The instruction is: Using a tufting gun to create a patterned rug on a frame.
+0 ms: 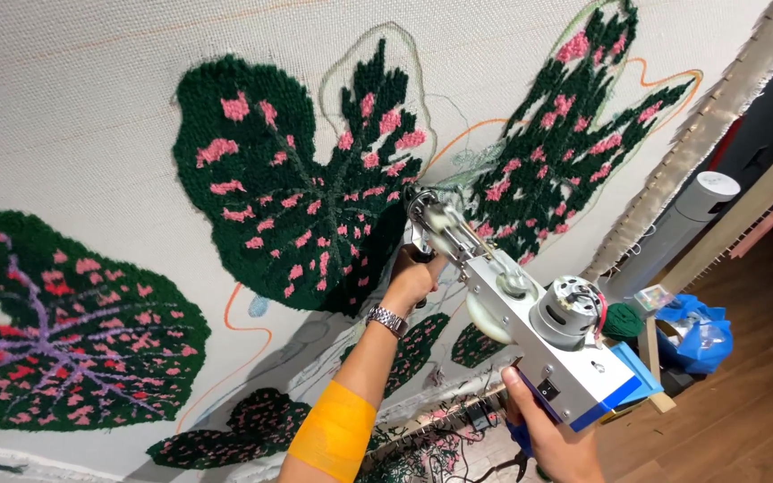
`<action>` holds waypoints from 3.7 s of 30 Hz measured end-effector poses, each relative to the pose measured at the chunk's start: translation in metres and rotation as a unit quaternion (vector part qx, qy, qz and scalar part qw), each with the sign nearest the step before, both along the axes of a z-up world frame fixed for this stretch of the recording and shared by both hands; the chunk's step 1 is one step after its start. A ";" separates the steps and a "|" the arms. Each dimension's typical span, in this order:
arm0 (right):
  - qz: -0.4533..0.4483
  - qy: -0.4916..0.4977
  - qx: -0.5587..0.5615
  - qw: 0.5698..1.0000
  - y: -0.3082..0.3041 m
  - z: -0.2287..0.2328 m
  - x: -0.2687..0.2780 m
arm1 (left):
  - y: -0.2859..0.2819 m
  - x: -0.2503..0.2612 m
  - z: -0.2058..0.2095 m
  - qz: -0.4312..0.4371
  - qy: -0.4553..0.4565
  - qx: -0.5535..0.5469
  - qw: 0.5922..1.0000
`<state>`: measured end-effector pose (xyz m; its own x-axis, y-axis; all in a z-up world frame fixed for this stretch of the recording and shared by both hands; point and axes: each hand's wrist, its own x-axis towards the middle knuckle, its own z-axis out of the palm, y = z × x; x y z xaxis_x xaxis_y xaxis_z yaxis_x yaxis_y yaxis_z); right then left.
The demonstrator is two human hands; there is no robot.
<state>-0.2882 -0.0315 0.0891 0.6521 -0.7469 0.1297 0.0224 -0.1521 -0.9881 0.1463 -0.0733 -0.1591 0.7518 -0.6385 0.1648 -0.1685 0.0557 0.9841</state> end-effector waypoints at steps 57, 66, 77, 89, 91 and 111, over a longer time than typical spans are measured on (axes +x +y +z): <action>0.043 -0.074 0.138 0.987 -0.063 -0.013 -0.085 | 0.084 -0.227 0.210 -0.136 0.049 0.059 0.988; 0.057 -0.067 0.142 0.986 -0.060 -0.007 -0.081 | 0.085 -0.228 0.212 -0.119 0.047 0.085 0.988; 0.063 -0.085 0.165 0.981 -0.070 -0.019 -0.083 | 0.082 -0.226 0.205 -0.122 0.045 0.057 0.990; 0.058 -0.070 0.164 0.982 -0.069 -0.015 -0.081 | 0.082 -0.226 0.204 -0.103 0.059 0.066 0.991; 0.060 -0.064 0.166 0.982 -0.066 -0.011 -0.079 | 0.081 -0.224 0.202 -0.100 0.059 0.068 0.991; 0.040 -0.058 0.089 0.994 -0.032 -0.007 -0.053 | 0.077 -0.187 0.186 -0.065 0.047 0.088 0.993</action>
<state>-0.3409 -0.0637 0.0818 0.6991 -0.7108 0.0776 0.1423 0.0320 -0.9893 -0.0402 0.0035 0.0268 0.6674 -0.7442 -0.0255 -0.0773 -0.1033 0.9916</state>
